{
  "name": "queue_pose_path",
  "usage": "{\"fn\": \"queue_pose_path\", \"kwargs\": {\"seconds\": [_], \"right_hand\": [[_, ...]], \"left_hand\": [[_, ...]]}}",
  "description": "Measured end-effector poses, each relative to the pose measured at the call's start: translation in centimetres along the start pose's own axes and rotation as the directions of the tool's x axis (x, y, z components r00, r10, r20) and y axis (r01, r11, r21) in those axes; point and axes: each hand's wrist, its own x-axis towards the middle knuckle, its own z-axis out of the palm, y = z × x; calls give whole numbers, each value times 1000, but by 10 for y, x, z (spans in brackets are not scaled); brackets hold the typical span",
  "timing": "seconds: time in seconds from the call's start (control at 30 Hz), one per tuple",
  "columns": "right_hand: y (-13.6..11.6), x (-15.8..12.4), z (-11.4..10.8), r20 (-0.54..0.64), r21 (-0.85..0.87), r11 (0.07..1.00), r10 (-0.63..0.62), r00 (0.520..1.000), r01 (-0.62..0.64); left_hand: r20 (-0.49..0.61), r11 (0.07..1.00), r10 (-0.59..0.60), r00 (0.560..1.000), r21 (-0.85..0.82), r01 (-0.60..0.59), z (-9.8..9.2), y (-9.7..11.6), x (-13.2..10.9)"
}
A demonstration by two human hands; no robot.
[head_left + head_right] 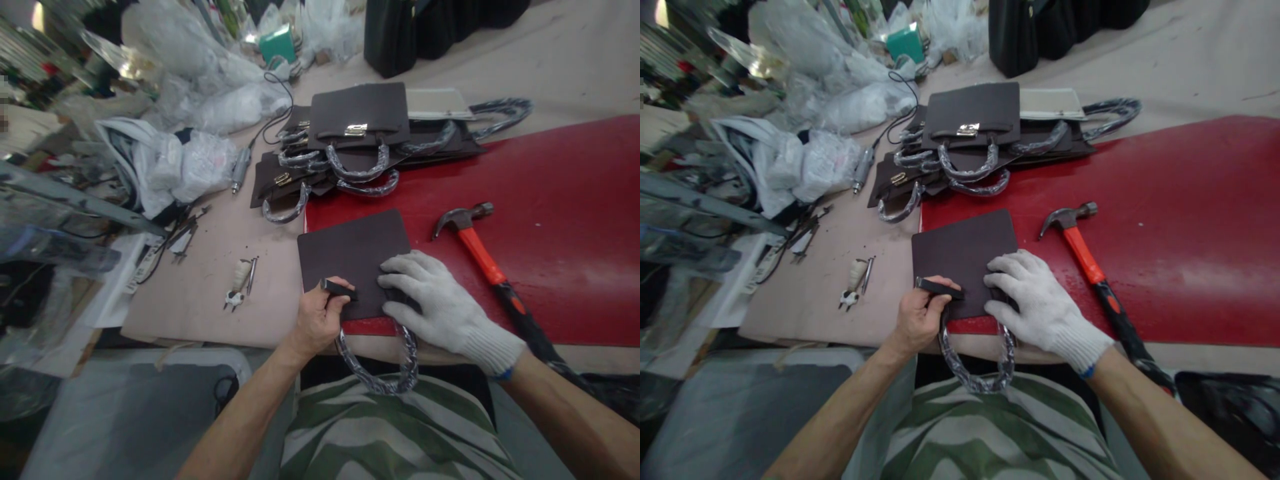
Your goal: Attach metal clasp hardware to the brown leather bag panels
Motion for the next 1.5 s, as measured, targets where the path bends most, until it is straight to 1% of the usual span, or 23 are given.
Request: {"fn": "queue_pose_path", "kwargs": {"seconds": [0.07, 0.23, 0.33, 0.43, 0.57, 0.67, 0.8, 0.9, 1.0, 1.1, 1.2, 1.3, 1.37, 1.5], "right_hand": [[0, 0, 0, -3, -1, 1000, -4, 1000, 4], [0, 0, -1, 14, -16, 1000, -1, 1000, 1], [0, 0, -1, 17, -7, 1000, 9, 1000, -8], [-1, 0, -1, 21, -4, 1000, 11, 1000, -11], [-1, 0, -1, 21, 1, 1000, 10, 1000, -10], [-1, 0, 0, 17, 4, 1000, 8, 1000, -8], [0, 0, 1, 5, 0, 1000, -4, 1000, 4], [1, -1, 1, -1, -2, 1000, -13, 1000, 13], [0, -2, 1, 5, -8, 1000, -15, 1000, 15], [0, -1, 1, 7, -15, 1000, -6, 1000, 6], [0, -1, 1, 2, -19, 1000, -6, 1000, 6], [0, -1, 1, 2, -20, 1000, -12, 1000, 12], [0, -2, 1, 1, -20, 1000, -13, 1000, 13], [0, -1, 2, -10, -22, 1000, -18, 1000, 17]], "left_hand": [[-4, 1000, 16, 1000, 15, -16, 1, 0, 1], [-7, 998, -3, 1000, 60, 4, 8, 1, 1], [-16, 998, 9, 1000, 67, -8, 10, 0, 0], [0, 999, 13, 1000, 42, -13, 6, -1, 1], [43, 1000, -21, 999, 22, 20, 0, -2, 3], [39, 999, -28, 999, 21, 27, -1, -2, 3], [-4, 997, 63, 998, 52, -63, 5, -3, 0], [-2, 987, 115, 993, 110, -114, 10, -4, -2], [10, 983, 114, 993, 146, -114, 11, -4, -1], [15, 986, 108, 994, 124, -109, 10, -5, 1], [29, 983, 156, 987, 90, -158, 8, -5, 3], [43, 975, 200, 979, 95, -203, 7, -5, 4], [50, 974, 200, 979, 98, -204, 8, -5, 4], [106, 978, 179, 978, 90, -189, 9, -5, 5]]}}
